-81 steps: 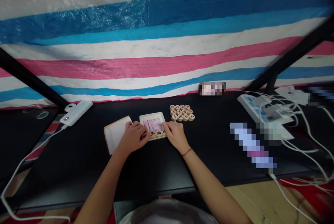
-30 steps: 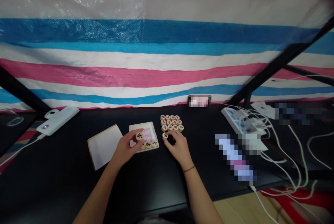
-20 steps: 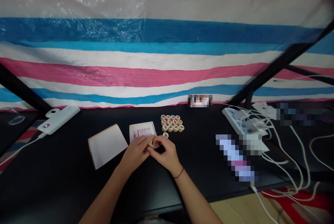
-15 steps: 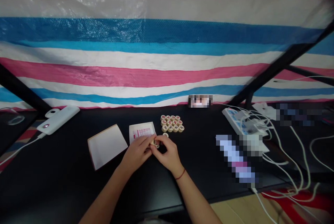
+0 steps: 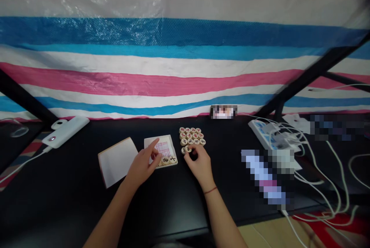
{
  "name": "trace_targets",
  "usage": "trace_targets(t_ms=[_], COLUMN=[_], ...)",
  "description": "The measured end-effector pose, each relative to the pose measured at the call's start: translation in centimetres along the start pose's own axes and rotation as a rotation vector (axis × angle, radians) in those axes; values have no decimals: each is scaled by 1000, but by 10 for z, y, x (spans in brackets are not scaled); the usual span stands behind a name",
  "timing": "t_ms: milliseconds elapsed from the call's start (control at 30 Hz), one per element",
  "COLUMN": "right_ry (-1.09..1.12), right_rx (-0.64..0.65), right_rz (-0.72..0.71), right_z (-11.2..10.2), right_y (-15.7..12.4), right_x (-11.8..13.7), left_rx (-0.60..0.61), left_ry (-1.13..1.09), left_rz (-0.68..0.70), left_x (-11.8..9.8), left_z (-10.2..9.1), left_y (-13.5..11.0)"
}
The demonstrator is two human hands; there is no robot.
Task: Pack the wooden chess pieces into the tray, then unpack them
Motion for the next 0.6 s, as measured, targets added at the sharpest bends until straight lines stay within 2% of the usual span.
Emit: trace_targets(t_ms=[167, 600], right_ry=[-49, -76], right_rx=[76, 84], right_rz=[14, 0], right_z=[7, 9], right_y=[-1, -1], right_x=[-6, -10], left_rx=[13, 31], left_ry=[-13, 123], left_rz=[-12, 20], left_x=[-1, 4], left_z=[1, 0], left_y=[0, -1])
Point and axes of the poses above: each hand's wrist, its own y-axis towards the middle knuckle, its own z-axis out of the palm, x = y × z, the point moved 3 cm from there along y, towards the middle knuckle, and after that the axes turned 5 degrees about z, right-handed, at the moved point
